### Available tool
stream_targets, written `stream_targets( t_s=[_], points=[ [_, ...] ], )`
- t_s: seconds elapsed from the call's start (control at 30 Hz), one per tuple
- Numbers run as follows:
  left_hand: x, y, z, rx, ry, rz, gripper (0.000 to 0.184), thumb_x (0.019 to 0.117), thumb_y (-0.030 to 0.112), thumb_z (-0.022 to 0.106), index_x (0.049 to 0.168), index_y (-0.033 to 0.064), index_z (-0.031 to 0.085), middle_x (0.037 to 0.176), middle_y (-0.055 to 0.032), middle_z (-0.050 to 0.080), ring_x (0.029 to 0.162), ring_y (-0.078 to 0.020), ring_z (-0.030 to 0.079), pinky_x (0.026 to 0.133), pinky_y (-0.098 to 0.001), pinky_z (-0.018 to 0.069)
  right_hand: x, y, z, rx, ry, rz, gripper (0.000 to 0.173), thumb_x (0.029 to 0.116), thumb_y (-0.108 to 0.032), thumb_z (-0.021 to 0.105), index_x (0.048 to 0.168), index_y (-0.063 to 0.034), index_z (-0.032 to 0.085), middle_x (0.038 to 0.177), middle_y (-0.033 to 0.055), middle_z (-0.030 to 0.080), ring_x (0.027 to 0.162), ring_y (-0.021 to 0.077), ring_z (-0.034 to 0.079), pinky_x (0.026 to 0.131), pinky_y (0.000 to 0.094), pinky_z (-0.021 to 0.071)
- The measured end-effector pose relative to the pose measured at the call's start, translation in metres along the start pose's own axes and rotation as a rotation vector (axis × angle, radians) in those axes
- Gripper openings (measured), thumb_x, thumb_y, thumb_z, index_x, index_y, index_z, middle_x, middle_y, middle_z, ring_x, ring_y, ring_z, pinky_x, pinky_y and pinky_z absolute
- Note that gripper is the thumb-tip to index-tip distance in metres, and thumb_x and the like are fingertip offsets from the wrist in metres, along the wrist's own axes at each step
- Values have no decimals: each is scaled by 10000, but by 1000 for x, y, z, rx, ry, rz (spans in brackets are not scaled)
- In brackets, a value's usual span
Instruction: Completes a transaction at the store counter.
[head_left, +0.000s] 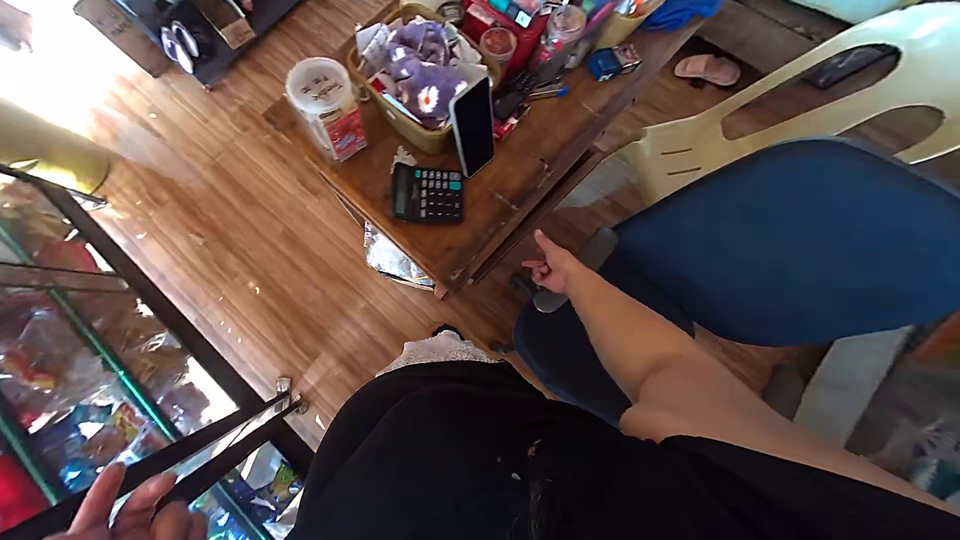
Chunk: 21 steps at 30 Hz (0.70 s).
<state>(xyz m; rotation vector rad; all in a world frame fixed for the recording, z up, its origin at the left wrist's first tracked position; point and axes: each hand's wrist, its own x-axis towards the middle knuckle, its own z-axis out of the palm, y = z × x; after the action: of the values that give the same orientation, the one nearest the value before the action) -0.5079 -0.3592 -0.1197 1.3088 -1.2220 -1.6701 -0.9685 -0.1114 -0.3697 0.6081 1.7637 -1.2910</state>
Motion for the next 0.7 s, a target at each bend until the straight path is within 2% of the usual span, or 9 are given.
stream_targets(
  t_s=[0.03,0.13,0.27,0.33,0.4,0.47,0.53,0.6,0.7],
  points=[
    [7,-1,15,9,-35,-22,584,1080,388,-53,1377,217,421,839,95,756,420,-2,535,379,-146,436,13,2,2,75,-21,0,778,935,-729,542,1440,-148,427,847,24,543,552,42,464,530,191,432],
    [20,-1,57,33,-132,-34,613,1069,396,-80,1381,210,414,836,86,750,396,4,496,370,-143,423,31,6,27,185,-97,3,779,940,-705,560,1496,-184,393,1087,87,544,819,140,528,745,290,479],
    [28,-1,94,40,-205,-121,619,1065,410,-80,1390,203,405,819,60,747,375,6,475,363,-141,416,46,3,48,350,-98,-35,414,1058,-433,515,1386,-188,457,930,39,512,723,144,514,663,324,488],
    [33,-2,99,47,-244,-159,626,1065,433,-70,1376,221,430,838,61,751,380,13,474,369,-135,418,45,1,48,363,-96,-29,358,1070,-327,502,1389,-175,442,912,41,514,705,147,517,641,321,486],
    [42,-9,101,17,-291,-177,630,1079,462,-21,1338,235,507,842,61,753,387,24,477,371,-125,416,41,4,44,339,-87,-31,417,1061,-305,509,1446,-188,404,962,60,535,742,156,541,654,325,492],
    [57,-21,103,-55,-384,-208,642,1082,513,36,1322,255,572,876,71,751,440,35,506,400,-117,420,37,11,31,318,-77,-19,513,1047,-308,538,1513,-170,373,1156,123,585,912,209,599,774,371,523],
    [73,-33,114,-146,-434,-306,670,1063,578,64,1313,255,594,1002,38,761,605,-18,629,499,-161,503,30,22,15,291,-61,-7,519,1035,-326,566,1489,-137,401,1199,128,593,965,213,617,813,372,538],
    [83,-43,135,-225,-389,-434,700,1024,668,69,1396,256,495,1198,-25,723,926,-161,733,714,-305,611,20,36,-6,263,-29,0,466,1021,-361,577,1405,-126,458,1137,91,590,923,178,614,781,344,543],
    [98,-62,158,-345,-528,-473,781,982,739,59,1550,271,320,1424,-110,599,1216,-308,654,926,-429,591,4,55,-37,254,-5,26,342,1031,-357,556,1291,-142,502,1029,44,592,847,142,620,757,326,561]
  ],
)
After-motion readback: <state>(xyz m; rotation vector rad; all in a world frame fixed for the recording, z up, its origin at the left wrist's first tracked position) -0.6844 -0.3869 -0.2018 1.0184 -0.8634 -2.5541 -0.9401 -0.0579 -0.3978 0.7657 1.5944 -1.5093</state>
